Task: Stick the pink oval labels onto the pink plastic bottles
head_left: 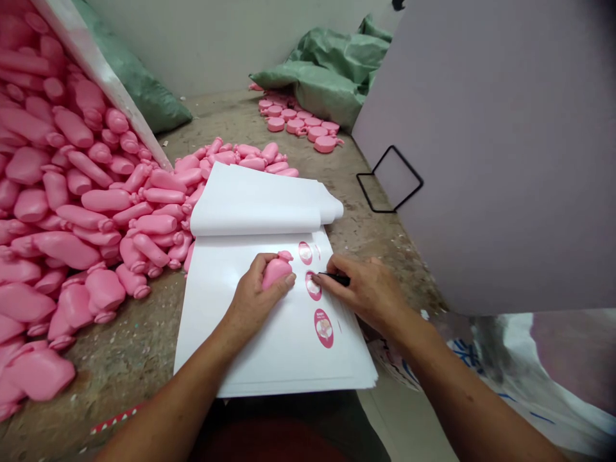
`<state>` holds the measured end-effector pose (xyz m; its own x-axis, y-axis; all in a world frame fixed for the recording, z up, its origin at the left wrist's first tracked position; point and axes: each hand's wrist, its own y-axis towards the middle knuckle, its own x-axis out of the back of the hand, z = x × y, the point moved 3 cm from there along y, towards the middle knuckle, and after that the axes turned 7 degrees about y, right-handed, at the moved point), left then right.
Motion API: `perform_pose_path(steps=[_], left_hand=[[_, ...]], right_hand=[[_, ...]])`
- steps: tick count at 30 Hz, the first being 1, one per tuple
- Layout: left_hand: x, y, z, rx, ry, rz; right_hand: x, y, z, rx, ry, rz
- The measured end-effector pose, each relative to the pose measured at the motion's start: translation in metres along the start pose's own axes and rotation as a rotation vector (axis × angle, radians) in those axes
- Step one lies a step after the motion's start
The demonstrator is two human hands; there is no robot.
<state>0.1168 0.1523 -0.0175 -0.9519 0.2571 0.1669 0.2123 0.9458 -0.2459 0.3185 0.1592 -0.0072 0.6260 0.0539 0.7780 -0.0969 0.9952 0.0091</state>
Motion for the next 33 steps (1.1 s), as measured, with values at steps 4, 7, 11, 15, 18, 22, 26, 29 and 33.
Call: perform_pose_path(steps=[4, 7, 11, 15, 18, 22, 26, 29, 33], left_hand=[[-0.001, 0.0, 0.001, 0.013, -0.012, 0.009], [0.0, 0.001, -0.002, 0.022, -0.047, 0.023], [0.003, -0.006, -0.015, 0.067, -0.265, 0.038], [0.002, -0.031, -0.026, 0.161, -0.549, 0.082], [0.0, -0.051, -0.023, 0.22, -0.737, 0.071], [0.002, -0.069, -0.017, 0.238, -0.805, 0.023], [0.008, -0.077, -0.017, 0.191, -0.784, 0.018], [0.011, -0.08, -0.018, 0.172, -0.765, 0.026], [0.013, -0.082, -0.017, 0.164, -0.727, 0.015]], right_hand=[[0.006, -0.01, -0.005, -0.126, 0.448, -0.068], [0.015, -0.023, -0.005, -0.236, 0.8, -0.198], [0.02, -0.034, 0.016, -0.245, 0.814, -0.148], [0.012, -0.039, 0.045, -0.162, 0.77, -0.006], [0.002, -0.04, 0.062, -0.136, 0.756, 0.067], [-0.01, -0.04, 0.075, -0.141, 0.679, 0.117], [-0.014, -0.039, 0.085, -0.118, 0.628, 0.137], [-0.014, -0.04, 0.092, -0.097, 0.602, 0.122], [-0.014, -0.04, 0.097, -0.09, 0.58, 0.149]])
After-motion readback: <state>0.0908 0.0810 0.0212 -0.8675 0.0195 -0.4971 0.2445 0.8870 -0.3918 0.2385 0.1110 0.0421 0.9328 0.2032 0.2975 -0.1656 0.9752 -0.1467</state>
